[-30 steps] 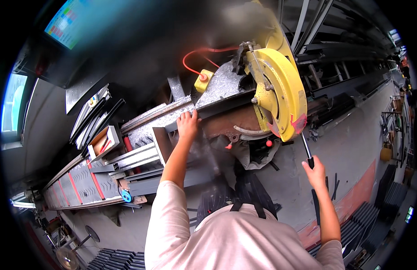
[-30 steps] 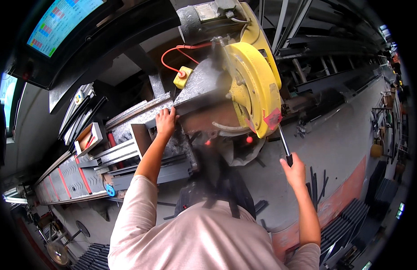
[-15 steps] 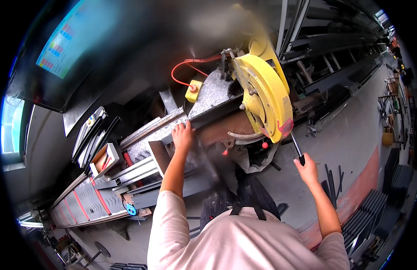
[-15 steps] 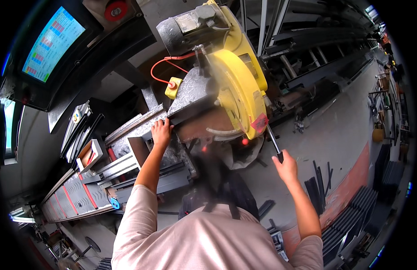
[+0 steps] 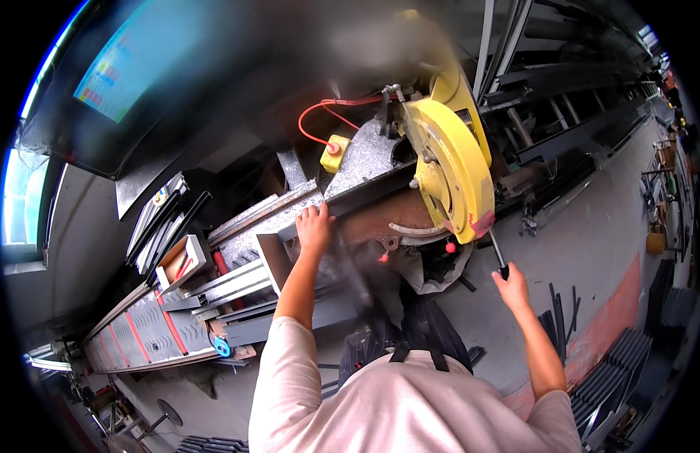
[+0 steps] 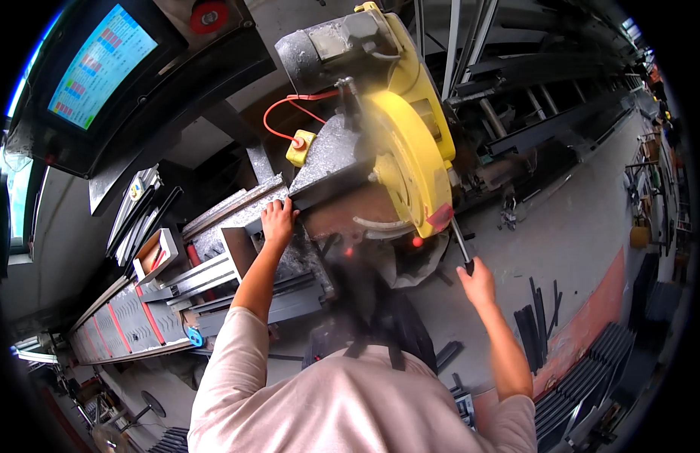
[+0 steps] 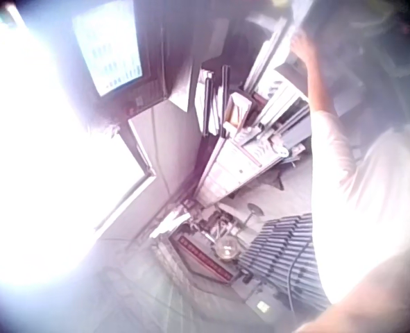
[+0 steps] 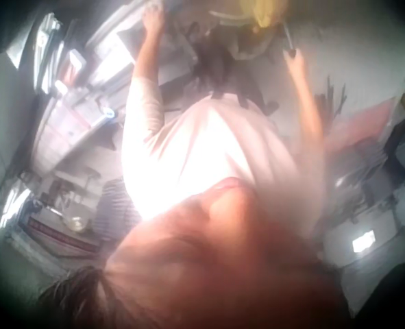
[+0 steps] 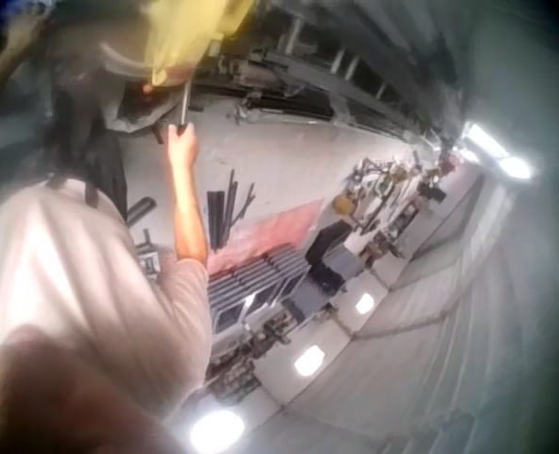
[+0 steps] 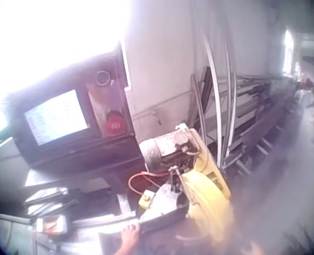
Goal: The person inputs settings on a control screen, cuts metal frame profiles using a chop saw, stacks the cut pieces on the floor, and cuts additional metal profiles with the saw.
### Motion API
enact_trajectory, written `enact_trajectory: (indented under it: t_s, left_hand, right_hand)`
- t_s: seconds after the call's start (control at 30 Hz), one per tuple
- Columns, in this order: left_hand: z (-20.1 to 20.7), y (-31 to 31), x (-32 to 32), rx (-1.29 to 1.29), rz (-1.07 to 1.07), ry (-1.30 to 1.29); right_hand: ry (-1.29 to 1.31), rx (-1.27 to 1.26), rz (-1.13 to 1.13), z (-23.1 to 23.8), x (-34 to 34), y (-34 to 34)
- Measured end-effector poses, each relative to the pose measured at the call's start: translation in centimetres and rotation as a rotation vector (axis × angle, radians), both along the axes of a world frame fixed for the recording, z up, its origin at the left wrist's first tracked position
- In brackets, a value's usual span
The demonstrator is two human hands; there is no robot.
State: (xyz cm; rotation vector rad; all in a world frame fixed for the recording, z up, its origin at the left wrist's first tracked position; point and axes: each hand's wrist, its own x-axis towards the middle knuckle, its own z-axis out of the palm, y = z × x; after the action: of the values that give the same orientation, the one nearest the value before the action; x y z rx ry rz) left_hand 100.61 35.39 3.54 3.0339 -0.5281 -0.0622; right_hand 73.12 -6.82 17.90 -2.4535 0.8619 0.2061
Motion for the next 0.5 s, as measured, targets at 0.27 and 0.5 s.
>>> enact_trajectory:
  t_s: [0.27,0.5]
  left_hand:
    - [0.2,0.6,0.2,-0.053,0.025,-0.006]
    - [-1.7,2.7,-0.9,-0.104,-0.004,-0.036]
  right_hand:
    - [-0.008,0.012,0.199,25.4,9.1,2.4]
    - [0.009,-0.102,0.539,36.1,21.1,4.1]
